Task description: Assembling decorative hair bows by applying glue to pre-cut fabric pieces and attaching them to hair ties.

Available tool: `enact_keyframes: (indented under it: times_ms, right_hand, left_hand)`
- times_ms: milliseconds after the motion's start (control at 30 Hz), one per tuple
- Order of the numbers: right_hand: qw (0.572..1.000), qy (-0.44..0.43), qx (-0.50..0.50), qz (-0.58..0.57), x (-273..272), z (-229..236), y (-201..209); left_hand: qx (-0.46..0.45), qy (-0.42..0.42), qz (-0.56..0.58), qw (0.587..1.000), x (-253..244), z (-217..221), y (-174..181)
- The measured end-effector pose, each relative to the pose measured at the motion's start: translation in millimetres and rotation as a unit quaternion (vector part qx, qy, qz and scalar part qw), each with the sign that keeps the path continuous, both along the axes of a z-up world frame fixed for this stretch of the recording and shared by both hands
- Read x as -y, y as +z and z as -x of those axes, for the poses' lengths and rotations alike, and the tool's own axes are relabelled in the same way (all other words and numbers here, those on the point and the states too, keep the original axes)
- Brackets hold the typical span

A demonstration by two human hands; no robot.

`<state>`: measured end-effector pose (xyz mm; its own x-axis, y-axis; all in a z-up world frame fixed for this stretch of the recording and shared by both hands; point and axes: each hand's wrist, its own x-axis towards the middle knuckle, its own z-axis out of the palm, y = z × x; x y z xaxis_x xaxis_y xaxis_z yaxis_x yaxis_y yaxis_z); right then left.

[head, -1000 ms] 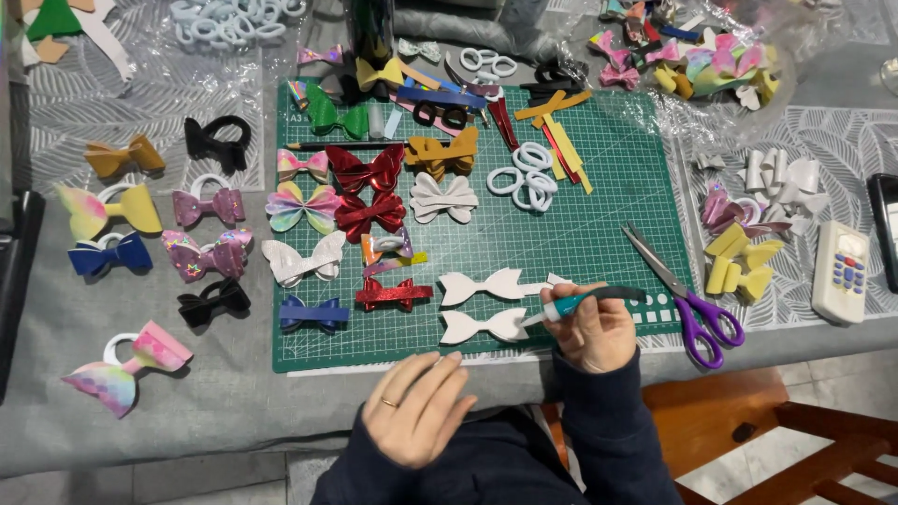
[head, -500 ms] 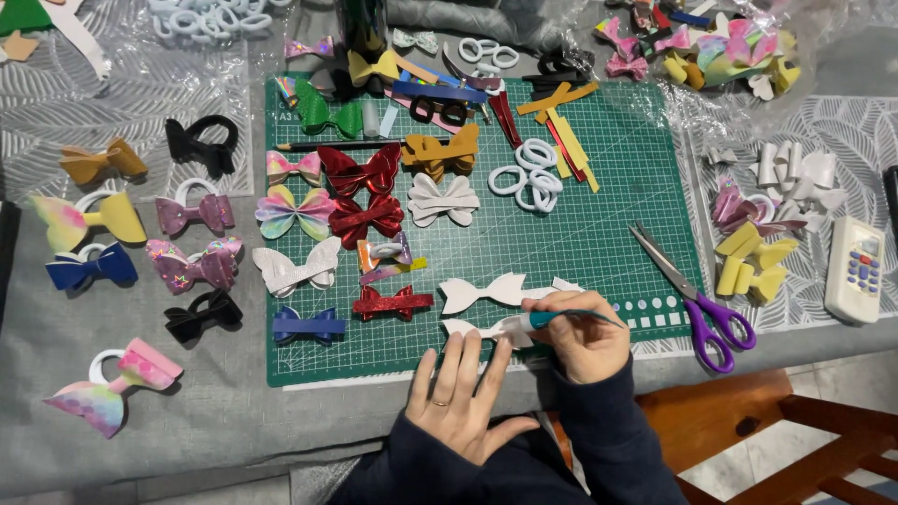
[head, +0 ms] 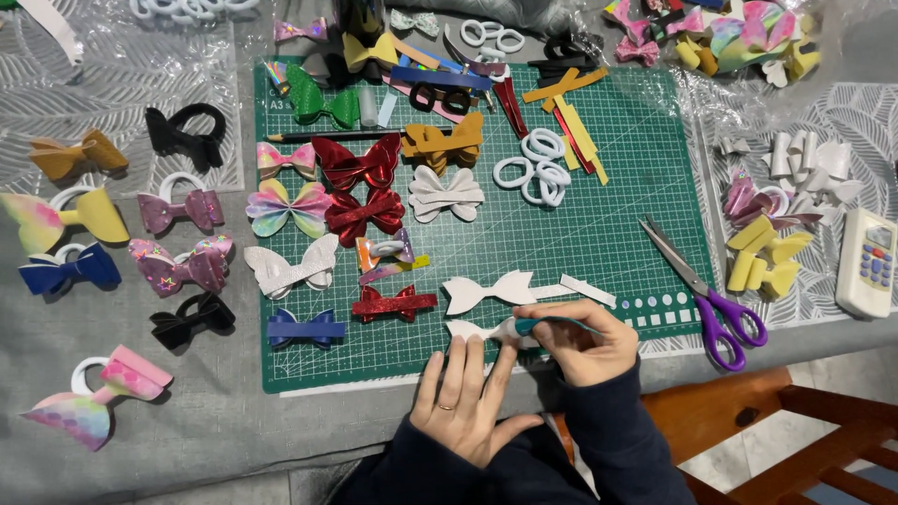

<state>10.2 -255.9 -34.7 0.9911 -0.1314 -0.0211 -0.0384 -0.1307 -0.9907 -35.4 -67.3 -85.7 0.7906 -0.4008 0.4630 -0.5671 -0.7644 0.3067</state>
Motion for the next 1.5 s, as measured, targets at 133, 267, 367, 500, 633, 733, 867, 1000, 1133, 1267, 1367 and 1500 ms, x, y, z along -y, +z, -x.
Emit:
enact_keyframes:
  times_ms: [133,267,367,500,633,733,867,1000,1133,1267,1367,1500]
  right_hand:
    - [1.0,-0.008,-0.004,-0.008,-1.3,0.2,-1.7]
    - [1.0,-0.006,-0.003,-0.005,-1.2,-0.4,-2.2]
    - [1.0,-0.002,-0.002,0.006,-2.2,-0.3,-2.9]
    - [1.0,0.0,0.004,0.024,-5.1,-1.4,-2.0]
    - [1.0,-0.001,0.001,0.029,-4.6,-0.7,-2.6]
    - [1.0,0.0,0.001,0.031,-4.3,-0.6,-3.4]
    - [0.999,0.001,0.004,0.032,-5.0,-0.1,-3.1]
    - [0.999,0.001,0.007,0.034,-4.5,0.3,-3.4]
    - [0.999,0.006,0.016,0.041,-5.8,-0.2,-1.8]
    - [0.999,0.001,0.015,0.047,-5.8,0.4,-2.8]
    - [0.999,-0.002,0.013,0.049,-5.9,0.9,-3.1]
    - [0.998,-0.003,0.017,0.058,-5.3,1.4,-3.6]
  left_hand:
    - [0.025,0.006,0.013,1.0,-0.6,-1.4,-0.6]
    - [0.02,0.002,0.015,1.0,-0.9,-2.1,-0.2]
    - [0.026,0.006,0.016,1.0,0.7,-1.2,-2.8]
    - [0.024,0.001,0.011,1.0,-0.8,-2.7,-1.5]
    - [0.035,0.011,0.008,0.999,-0.4,-2.6,-2.2]
    - [0.032,0.011,0.008,0.999,-0.7,-2.5,-1.7]
    - [0.044,0.014,0.015,0.999,-0.3,-3.2,-3.1]
    - [0.048,0.021,0.02,0.998,1.2,-2.7,-4.4]
    - [0.048,0.013,0.017,0.999,-1.0,-4.5,-1.9]
    - [0.044,0.011,0.024,0.999,-0.8,-4.2,-1.9]
    - [0.039,0.01,0.025,0.999,-0.4,-3.6,-2.2]
    - [0.035,0.007,0.032,0.999,0.1,-3.1,-5.0]
